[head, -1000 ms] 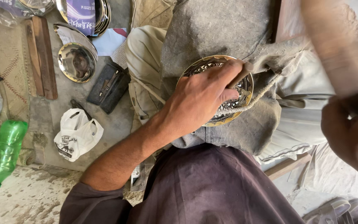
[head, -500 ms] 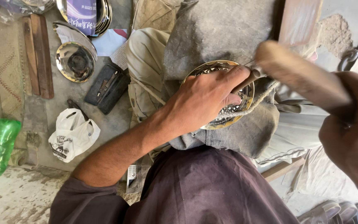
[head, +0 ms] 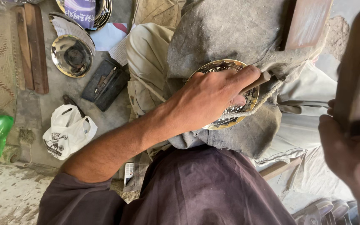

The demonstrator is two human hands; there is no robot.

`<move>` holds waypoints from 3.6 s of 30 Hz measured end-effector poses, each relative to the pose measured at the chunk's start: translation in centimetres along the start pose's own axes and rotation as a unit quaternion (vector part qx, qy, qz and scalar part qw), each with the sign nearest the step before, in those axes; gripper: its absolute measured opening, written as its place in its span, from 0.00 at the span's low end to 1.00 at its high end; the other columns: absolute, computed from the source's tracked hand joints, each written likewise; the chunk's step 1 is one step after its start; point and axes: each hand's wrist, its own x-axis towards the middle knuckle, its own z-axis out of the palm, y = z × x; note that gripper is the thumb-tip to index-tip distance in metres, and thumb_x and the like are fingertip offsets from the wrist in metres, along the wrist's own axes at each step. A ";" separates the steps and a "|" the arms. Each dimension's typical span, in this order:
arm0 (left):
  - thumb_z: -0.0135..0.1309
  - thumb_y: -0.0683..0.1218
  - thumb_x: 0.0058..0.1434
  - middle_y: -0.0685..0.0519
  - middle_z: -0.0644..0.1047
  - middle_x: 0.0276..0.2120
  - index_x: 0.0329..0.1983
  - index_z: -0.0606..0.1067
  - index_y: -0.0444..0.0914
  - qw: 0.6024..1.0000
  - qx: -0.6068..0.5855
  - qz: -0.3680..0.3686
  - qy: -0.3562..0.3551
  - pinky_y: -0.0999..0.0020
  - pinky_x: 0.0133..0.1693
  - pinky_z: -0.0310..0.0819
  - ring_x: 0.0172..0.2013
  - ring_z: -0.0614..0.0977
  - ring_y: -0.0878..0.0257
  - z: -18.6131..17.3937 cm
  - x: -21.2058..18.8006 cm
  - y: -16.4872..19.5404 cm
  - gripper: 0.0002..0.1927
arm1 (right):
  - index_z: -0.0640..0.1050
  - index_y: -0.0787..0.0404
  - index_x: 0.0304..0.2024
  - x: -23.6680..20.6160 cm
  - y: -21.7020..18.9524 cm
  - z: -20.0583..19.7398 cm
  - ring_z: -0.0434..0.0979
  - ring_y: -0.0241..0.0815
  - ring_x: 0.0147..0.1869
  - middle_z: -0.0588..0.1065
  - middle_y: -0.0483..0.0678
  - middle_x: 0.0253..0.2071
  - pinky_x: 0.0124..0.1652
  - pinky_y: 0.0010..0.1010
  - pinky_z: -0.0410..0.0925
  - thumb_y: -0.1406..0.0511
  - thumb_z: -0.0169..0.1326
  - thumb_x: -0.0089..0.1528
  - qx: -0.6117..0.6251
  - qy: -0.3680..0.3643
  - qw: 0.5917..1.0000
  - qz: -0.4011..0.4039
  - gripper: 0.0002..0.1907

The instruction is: The person sits on the floor with a decorated brass plate resting on a cloth-covered sandbag on their lap. They hold a metal punch against the plate's embossed pattern with one hand and repeatedly strike the punch with a wooden mallet held in the other hand, repositioning the punch around the design as they work.

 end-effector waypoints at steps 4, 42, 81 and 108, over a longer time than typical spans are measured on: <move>0.55 0.41 0.68 0.45 0.79 0.33 0.63 0.65 0.38 1.000 0.025 0.007 -0.014 0.76 0.19 0.80 0.30 0.85 0.63 -0.1 -0.1 -0.2 0.22 | 0.71 0.77 0.60 0.2 -1.0 0.0 0.76 0.47 0.28 0.76 0.62 0.36 0.27 0.34 0.71 0.81 0.51 0.62 -0.006 -0.003 1.000 0.001 0.22; 0.53 0.34 0.65 0.47 0.80 0.28 0.61 0.66 0.34 0.993 0.030 0.074 -0.091 0.73 0.22 0.84 0.33 0.88 0.57 -1.3 1.5 -0.8 0.21 | 0.69 0.73 0.56 -0.4 -4.5 2.0 0.82 0.54 0.44 0.78 0.62 0.43 0.43 0.42 0.77 0.73 0.59 0.57 0.140 0.090 0.981 0.101 0.25; 0.51 0.37 0.65 0.50 0.79 0.21 0.61 0.67 0.37 0.977 0.069 0.117 -0.161 0.68 0.23 0.83 0.25 0.86 0.61 -1.9 3.2 -1.0 0.21 | 0.68 0.72 0.61 -3.1 -5.4 5.4 0.82 0.48 0.45 0.78 0.59 0.46 0.43 0.34 0.75 0.75 0.62 0.58 0.394 0.138 0.885 0.206 0.30; 0.61 0.45 0.68 0.53 0.75 0.31 0.56 0.69 0.41 0.960 0.240 0.054 0.133 0.64 0.27 0.76 0.27 0.79 0.60 -8.8 -1.8 0.5 0.17 | 0.71 0.68 0.58 -9.9 3.6 11.8 0.80 0.47 0.47 0.78 0.55 0.46 0.46 0.36 0.73 0.73 0.62 0.54 0.361 0.088 0.819 0.438 0.28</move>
